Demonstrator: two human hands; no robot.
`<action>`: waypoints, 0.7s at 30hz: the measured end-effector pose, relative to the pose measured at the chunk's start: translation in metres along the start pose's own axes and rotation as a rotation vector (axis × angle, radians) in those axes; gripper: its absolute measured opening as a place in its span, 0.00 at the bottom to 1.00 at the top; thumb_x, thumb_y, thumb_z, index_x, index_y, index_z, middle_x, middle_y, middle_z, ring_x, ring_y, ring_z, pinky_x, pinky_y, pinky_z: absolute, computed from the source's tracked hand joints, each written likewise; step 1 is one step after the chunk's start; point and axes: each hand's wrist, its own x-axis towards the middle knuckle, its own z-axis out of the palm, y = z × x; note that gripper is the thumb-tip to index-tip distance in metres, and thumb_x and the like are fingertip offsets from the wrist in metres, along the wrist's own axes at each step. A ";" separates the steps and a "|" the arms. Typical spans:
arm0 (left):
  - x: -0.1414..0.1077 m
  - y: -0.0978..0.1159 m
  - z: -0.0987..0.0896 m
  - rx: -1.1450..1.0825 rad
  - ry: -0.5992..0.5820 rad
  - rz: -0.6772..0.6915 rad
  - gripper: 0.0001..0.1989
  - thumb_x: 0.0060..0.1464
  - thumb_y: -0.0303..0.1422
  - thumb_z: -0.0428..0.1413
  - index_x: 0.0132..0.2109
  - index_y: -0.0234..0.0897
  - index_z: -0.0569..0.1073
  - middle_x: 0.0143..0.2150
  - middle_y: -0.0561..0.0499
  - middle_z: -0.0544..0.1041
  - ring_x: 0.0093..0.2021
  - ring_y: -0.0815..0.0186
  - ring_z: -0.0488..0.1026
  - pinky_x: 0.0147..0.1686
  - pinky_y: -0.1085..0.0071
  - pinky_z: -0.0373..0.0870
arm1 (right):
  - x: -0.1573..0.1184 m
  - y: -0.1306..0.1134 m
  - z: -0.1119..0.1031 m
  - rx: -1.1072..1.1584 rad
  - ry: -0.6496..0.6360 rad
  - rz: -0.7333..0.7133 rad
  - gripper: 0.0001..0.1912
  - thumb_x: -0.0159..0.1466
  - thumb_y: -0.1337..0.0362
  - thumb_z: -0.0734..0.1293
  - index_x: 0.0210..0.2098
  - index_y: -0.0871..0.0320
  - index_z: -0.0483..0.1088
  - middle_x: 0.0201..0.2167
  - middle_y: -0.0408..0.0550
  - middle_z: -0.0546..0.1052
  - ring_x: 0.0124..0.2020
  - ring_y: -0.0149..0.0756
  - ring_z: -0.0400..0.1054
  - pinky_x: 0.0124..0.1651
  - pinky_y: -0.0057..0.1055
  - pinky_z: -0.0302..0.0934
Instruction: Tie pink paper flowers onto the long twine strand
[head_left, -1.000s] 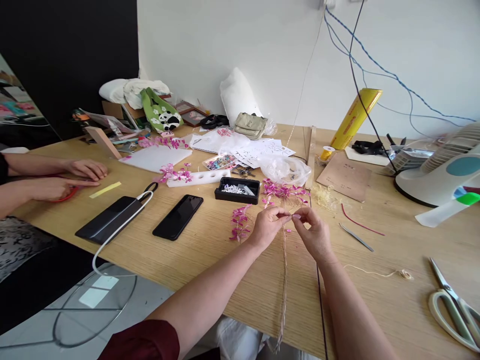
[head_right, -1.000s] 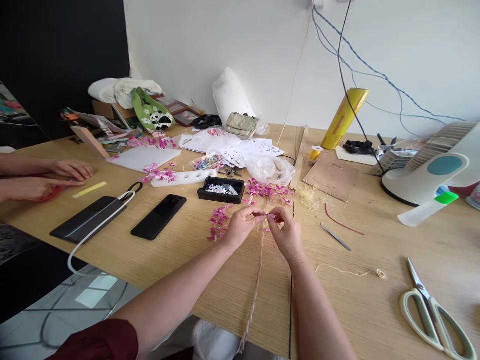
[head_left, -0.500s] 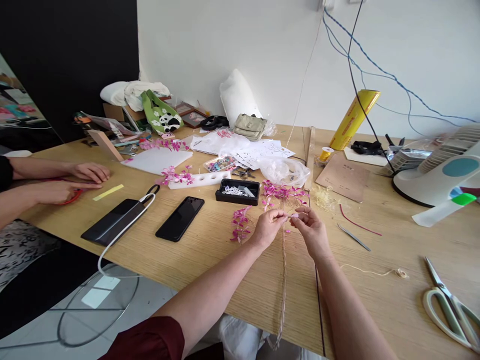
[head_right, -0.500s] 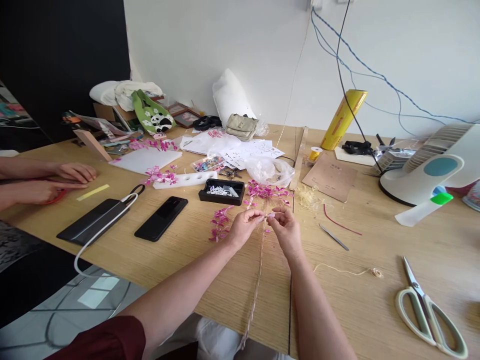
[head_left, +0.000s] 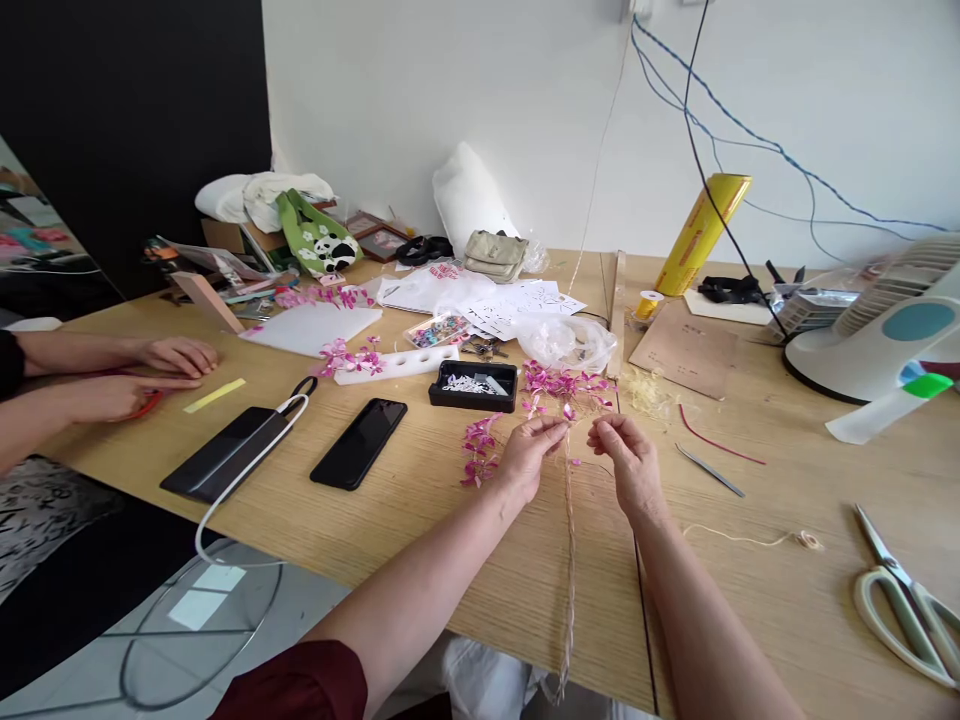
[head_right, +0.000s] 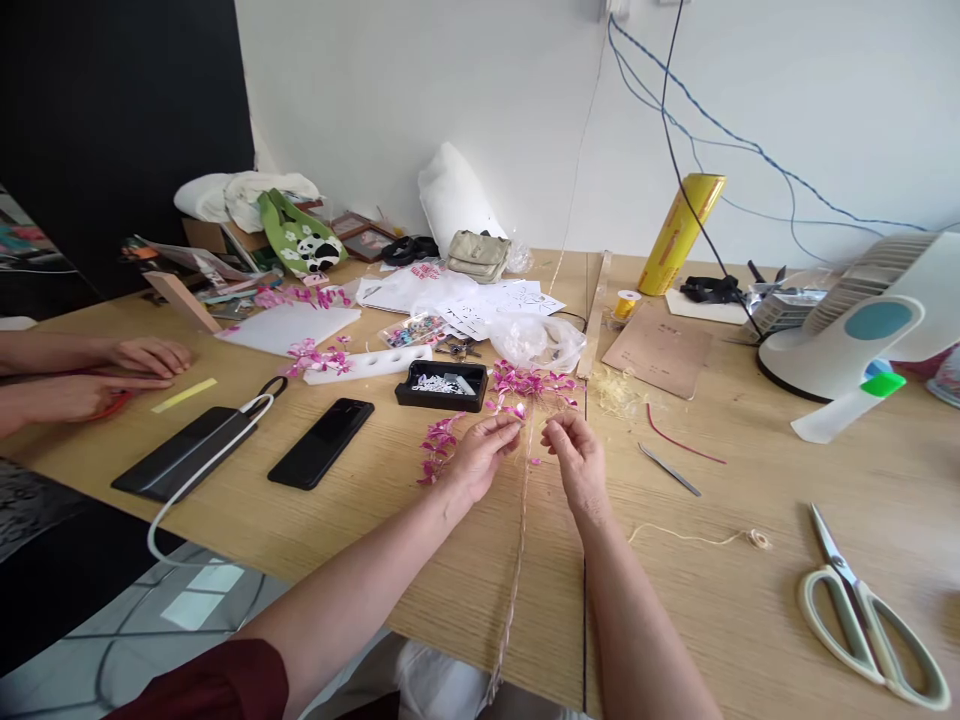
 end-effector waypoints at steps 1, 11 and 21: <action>0.000 -0.001 0.000 -0.065 -0.011 -0.036 0.09 0.39 0.32 0.63 0.31 0.34 0.75 0.30 0.52 0.73 0.30 0.75 0.66 0.35 0.75 0.61 | 0.000 0.000 0.001 0.004 -0.028 0.022 0.12 0.56 0.55 0.65 0.29 0.58 0.68 0.24 0.43 0.70 0.26 0.30 0.64 0.29 0.28 0.59; -0.006 -0.004 0.005 -0.191 -0.186 -0.093 0.13 0.41 0.38 0.62 0.31 0.34 0.71 0.22 0.56 0.66 0.21 0.74 0.62 0.23 0.74 0.59 | -0.008 -0.002 0.019 0.201 -0.230 0.267 0.13 0.51 0.55 0.70 0.25 0.59 0.69 0.14 0.39 0.67 0.16 0.24 0.56 0.19 0.23 0.49; -0.006 0.001 0.007 -0.057 -0.058 0.039 0.11 0.40 0.35 0.63 0.30 0.31 0.73 0.27 0.53 0.70 0.28 0.74 0.64 0.32 0.75 0.60 | -0.007 -0.005 0.018 0.173 -0.208 0.246 0.13 0.51 0.56 0.70 0.23 0.59 0.67 0.16 0.40 0.68 0.16 0.24 0.55 0.18 0.23 0.48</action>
